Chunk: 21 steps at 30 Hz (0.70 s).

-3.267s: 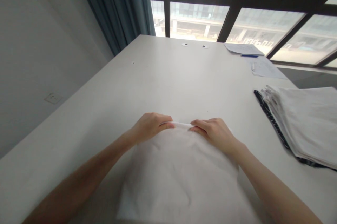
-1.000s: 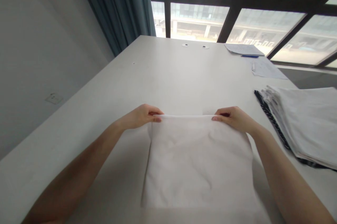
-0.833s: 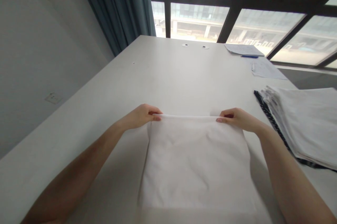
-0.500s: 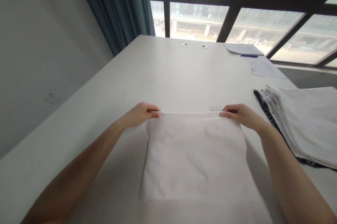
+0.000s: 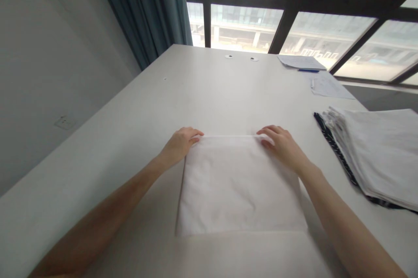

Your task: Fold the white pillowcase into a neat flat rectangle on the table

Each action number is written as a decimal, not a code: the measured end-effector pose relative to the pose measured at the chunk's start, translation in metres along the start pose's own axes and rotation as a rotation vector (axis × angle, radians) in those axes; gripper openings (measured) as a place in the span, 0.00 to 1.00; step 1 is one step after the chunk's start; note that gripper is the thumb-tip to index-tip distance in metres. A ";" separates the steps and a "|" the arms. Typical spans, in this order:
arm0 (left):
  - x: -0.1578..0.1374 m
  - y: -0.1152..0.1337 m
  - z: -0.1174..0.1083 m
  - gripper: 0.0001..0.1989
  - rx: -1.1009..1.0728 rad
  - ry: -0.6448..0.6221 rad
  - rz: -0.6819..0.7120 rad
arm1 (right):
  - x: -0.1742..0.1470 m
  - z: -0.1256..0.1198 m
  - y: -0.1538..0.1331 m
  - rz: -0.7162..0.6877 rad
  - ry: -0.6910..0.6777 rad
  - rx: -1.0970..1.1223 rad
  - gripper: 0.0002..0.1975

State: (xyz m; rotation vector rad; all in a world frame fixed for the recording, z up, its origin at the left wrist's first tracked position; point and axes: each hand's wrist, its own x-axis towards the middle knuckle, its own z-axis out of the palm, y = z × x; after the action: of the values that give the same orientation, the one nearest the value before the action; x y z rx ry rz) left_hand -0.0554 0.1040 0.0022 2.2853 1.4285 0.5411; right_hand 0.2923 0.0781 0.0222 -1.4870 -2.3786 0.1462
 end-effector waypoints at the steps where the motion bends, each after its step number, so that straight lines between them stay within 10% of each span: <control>1: 0.000 -0.001 0.003 0.14 0.047 0.022 0.039 | 0.000 0.005 -0.008 -0.035 -0.029 0.027 0.13; 7: -0.007 0.005 0.020 0.20 0.256 0.119 0.257 | -0.012 0.037 -0.037 -0.102 -0.084 -0.040 0.20; 21: -0.041 0.050 0.042 0.40 0.445 -0.132 0.425 | -0.046 0.032 -0.035 -0.143 -0.153 -0.241 0.27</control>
State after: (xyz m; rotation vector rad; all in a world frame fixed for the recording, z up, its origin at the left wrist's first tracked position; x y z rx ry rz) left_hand -0.0123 0.0414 -0.0127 2.9447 1.0801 0.1883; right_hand 0.2705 0.0243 -0.0089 -1.4459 -2.6963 -0.0657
